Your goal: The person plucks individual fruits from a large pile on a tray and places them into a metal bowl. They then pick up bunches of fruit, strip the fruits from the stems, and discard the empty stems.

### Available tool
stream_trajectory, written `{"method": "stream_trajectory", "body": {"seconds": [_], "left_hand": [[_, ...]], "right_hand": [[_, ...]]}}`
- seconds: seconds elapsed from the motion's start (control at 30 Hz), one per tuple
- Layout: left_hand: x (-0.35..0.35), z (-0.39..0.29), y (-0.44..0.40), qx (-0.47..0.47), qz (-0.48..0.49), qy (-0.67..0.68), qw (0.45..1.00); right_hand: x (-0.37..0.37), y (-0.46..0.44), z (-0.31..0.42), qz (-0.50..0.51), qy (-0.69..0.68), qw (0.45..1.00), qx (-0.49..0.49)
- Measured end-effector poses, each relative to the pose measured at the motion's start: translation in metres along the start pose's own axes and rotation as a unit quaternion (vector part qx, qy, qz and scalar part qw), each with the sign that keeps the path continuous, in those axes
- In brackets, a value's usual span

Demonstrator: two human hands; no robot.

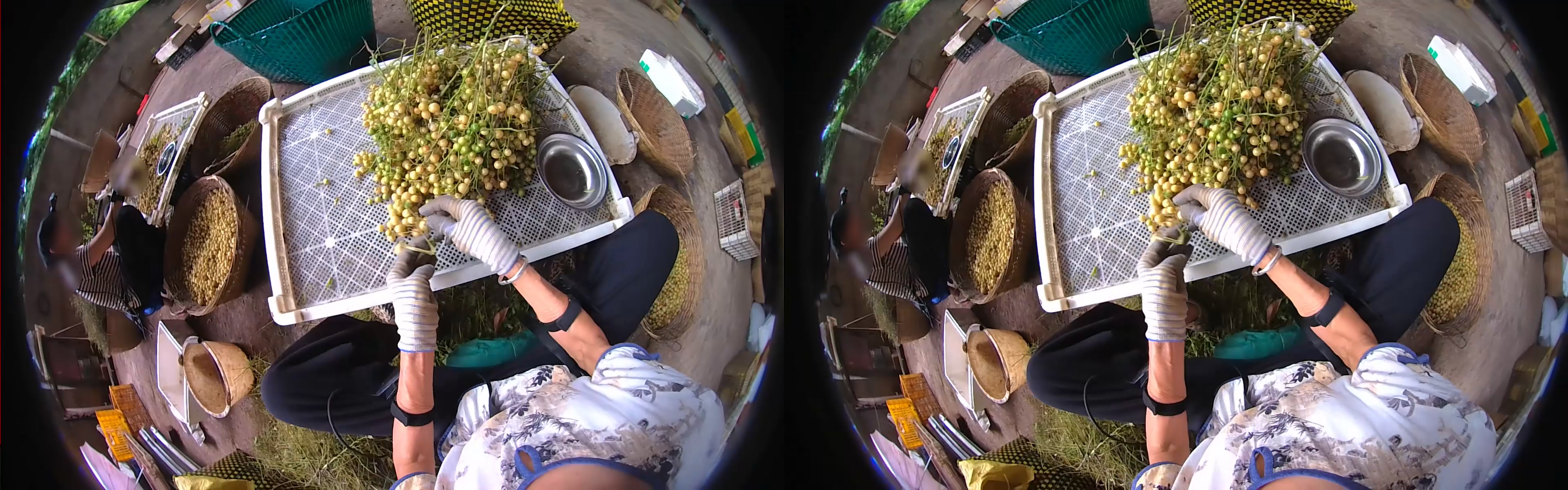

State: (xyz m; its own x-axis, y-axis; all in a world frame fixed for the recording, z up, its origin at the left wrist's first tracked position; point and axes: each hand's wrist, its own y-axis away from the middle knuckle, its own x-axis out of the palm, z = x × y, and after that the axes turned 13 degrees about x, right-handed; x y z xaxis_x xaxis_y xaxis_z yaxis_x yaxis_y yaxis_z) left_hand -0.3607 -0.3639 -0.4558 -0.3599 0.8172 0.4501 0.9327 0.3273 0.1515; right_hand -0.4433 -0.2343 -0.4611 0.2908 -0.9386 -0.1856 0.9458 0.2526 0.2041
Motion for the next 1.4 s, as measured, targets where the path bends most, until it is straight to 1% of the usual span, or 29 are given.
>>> {"method": "stream_trajectory", "body": {"seconds": [0.07, 0.13, 0.2, 0.27, 0.3, 0.33, 0.37, 0.4, 0.43, 0.47, 0.53, 0.57, 0.6, 0.67, 0.73, 0.77, 0.8, 0.83, 0.87, 0.93, 1.0, 1.03, 1.13, 1.17, 1.2, 1.23, 1.27, 1.33, 1.4], "left_hand": [[-0.004, -0.001, 0.005, -0.030, 0.007, 0.025, 0.999], [-0.001, -0.014, 0.001, -0.032, 0.022, 0.066, 0.997], [0.002, -0.014, -0.013, -0.064, -0.014, -0.074, 0.995], [-0.006, -0.003, -0.023, 0.008, 0.079, -0.275, 0.958], [-0.006, 0.005, -0.026, 0.038, 0.071, -0.264, 0.961], [-0.005, 0.016, -0.026, 0.066, 0.066, -0.251, 0.964], [-0.006, 0.028, -0.026, 0.139, 0.046, -0.275, 0.950], [-0.018, 0.045, -0.030, 0.193, 0.056, -0.365, 0.909], [-0.020, 0.043, -0.029, 0.189, 0.075, -0.344, 0.917], [-0.024, 0.040, -0.028, 0.183, 0.094, -0.324, 0.923], [-0.010, 0.002, -0.019, 0.023, 0.083, -0.206, 0.975], [0.002, -0.017, -0.013, -0.058, 0.077, -0.142, 0.985], [0.011, -0.028, -0.009, -0.083, 0.075, -0.050, 0.992], [0.020, -0.042, -0.014, -0.221, 0.040, 0.079, 0.971], [0.006, -0.026, -0.018, -0.195, 0.020, 0.087, 0.977], [-0.003, -0.022, -0.017, -0.183, 0.013, 0.079, 0.980], [-0.009, -0.021, -0.015, -0.173, 0.005, 0.070, 0.982], [-0.012, -0.036, -0.014, -0.226, -0.007, 0.066, 0.972], [-0.011, -0.048, -0.007, -0.228, -0.024, -0.011, 0.973], [-0.016, -0.062, 0.000, -0.251, 0.042, -0.106, 0.961], [-0.017, -0.074, 0.009, -0.306, 0.056, -0.159, 0.937], [-0.024, -0.070, 0.012, -0.320, 0.070, -0.177, 0.928], [-0.021, -0.073, 0.020, -0.321, 0.073, -0.273, 0.904], [-0.021, -0.066, 0.013, -0.332, 0.071, -0.302, 0.891], [-0.014, -0.064, 0.009, -0.329, 0.044, -0.258, 0.907], [-0.013, -0.058, 0.005, -0.292, 0.042, -0.228, 0.928], [-0.017, -0.046, 0.000, -0.256, 0.041, -0.194, 0.946], [-0.022, -0.033, -0.007, -0.222, -0.011, -0.167, 0.960], [-0.020, -0.021, 0.001, -0.184, -0.019, -0.165, 0.969]], "right_hand": [[0.003, 0.003, 0.009, -0.006, 0.101, 0.995, -0.010], [0.003, 0.003, 0.013, 0.049, 0.073, 0.996, -0.032], [0.001, -0.001, 0.018, 0.060, 0.175, 0.981, -0.065], [0.002, -0.007, 0.025, 0.071, 0.205, 0.975, -0.049], [0.001, -0.014, 0.023, 0.094, 0.210, 0.971, -0.069], [0.001, -0.018, 0.026, 0.129, 0.205, 0.970, -0.024], [0.001, -0.020, 0.029, 0.137, 0.237, 0.960, -0.047], [-0.001, -0.021, 0.033, 0.145, 0.270, 0.949, -0.067], [-0.001, -0.023, 0.040, 0.196, 0.233, 0.952, -0.036], [-0.005, -0.028, 0.038, 0.238, 0.203, 0.950, -0.025], [-0.011, -0.039, 0.032, 0.322, 0.140, 0.936, -0.005], [-0.012, -0.043, 0.033, 0.327, 0.124, 0.937, -0.020], [-0.013, -0.049, 0.024, 0.331, 0.109, 0.937, -0.016], [-0.016, -0.042, 0.035, 0.343, 0.035, 0.937, 0.063], [-0.008, -0.037, 0.035, 0.317, 0.048, 0.945, 0.061], [-0.001, -0.038, 0.023, 0.337, -0.016, 0.939, 0.069], [0.006, -0.038, 0.017, 0.312, -0.023, 0.950, 0.008], [0.004, -0.030, 0.029, 0.337, -0.039, 0.939, 0.061], [0.001, -0.021, 0.041, 0.359, -0.057, 0.925, 0.114], [0.007, -0.016, 0.035, 0.377, -0.068, 0.918, 0.104], [0.020, -0.010, 0.025, 0.383, -0.061, 0.918, 0.079], [0.025, -0.009, 0.021, 0.379, -0.016, 0.924, 0.055], [0.034, 0.002, 0.008, 0.390, -0.068, 0.916, 0.070], [0.037, 0.002, 0.005, 0.365, -0.036, 0.930, 0.024], [0.041, 0.000, 0.000, 0.368, -0.038, 0.926, 0.072], [0.047, -0.002, -0.008, 0.324, -0.038, 0.944, -0.038], [0.045, -0.005, -0.019, 0.320, -0.068, 0.945, 0.017], [0.040, -0.007, -0.023, 0.292, -0.141, 0.940, 0.110], [0.028, -0.010, -0.020, 0.211, -0.011, 0.974, 0.088]]}}
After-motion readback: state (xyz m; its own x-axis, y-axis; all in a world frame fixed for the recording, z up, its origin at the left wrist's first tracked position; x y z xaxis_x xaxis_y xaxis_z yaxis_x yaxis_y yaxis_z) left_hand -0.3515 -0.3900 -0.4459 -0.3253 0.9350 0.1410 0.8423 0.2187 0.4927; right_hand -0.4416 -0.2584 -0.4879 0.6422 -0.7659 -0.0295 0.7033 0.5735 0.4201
